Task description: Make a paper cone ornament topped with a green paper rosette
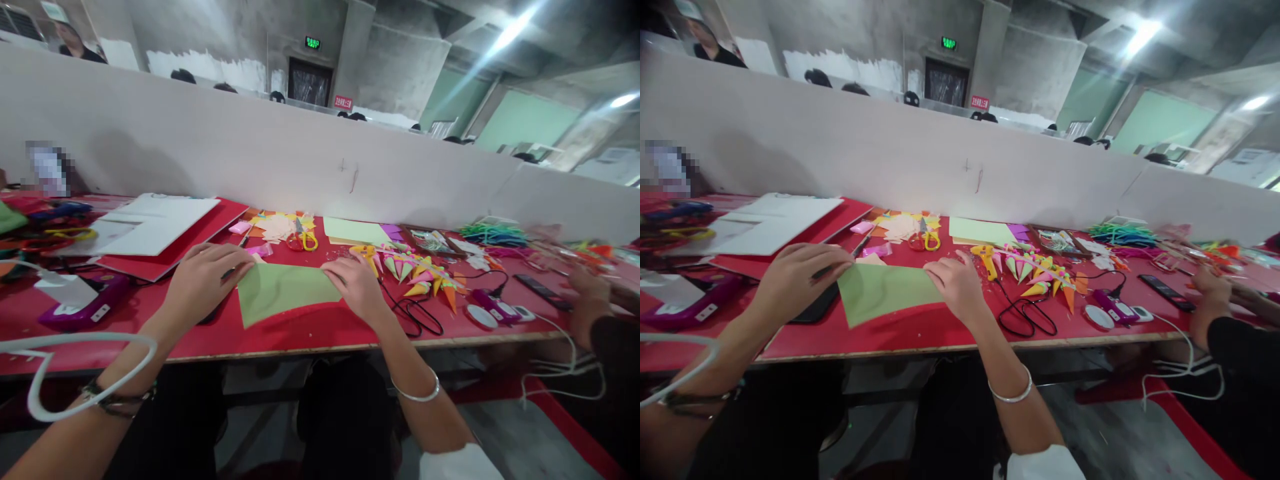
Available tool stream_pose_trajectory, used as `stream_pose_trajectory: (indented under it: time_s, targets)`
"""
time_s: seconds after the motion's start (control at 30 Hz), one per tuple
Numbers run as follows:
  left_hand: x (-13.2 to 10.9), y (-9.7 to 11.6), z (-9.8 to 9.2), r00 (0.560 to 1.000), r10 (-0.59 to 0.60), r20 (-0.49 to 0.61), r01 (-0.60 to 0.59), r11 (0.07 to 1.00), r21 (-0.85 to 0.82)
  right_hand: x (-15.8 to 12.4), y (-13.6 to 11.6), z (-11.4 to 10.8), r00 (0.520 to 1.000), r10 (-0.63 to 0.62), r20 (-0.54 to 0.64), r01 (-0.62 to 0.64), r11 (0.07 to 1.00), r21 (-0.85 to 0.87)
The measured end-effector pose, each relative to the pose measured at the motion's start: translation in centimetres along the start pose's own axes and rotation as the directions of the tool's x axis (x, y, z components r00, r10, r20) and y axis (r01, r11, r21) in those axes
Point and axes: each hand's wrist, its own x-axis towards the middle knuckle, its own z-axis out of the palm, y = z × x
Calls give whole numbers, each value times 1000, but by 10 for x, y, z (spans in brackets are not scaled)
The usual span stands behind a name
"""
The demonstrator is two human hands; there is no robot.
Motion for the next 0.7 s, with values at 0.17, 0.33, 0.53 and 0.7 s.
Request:
stream_pose_trajectory:
  time_s: [0.17,0.33,0.53,0.7]
  targets:
    - [15,29,13,983,184,0,-182,977,114,8,-8,8,999,-53,11,54,998,-33]
    - [28,50,23,935,350,-57,-335,926,175,7,-14,9,994,-56,98,52,998,41]
    - [39,57,29,865,494,-89,-460,851,253,0,-10,3,992,63,113,-102,921,376]
    - [46,59,40,856,491,-162,-459,866,198,0,-6,1,989,100,110,-141,862,487]
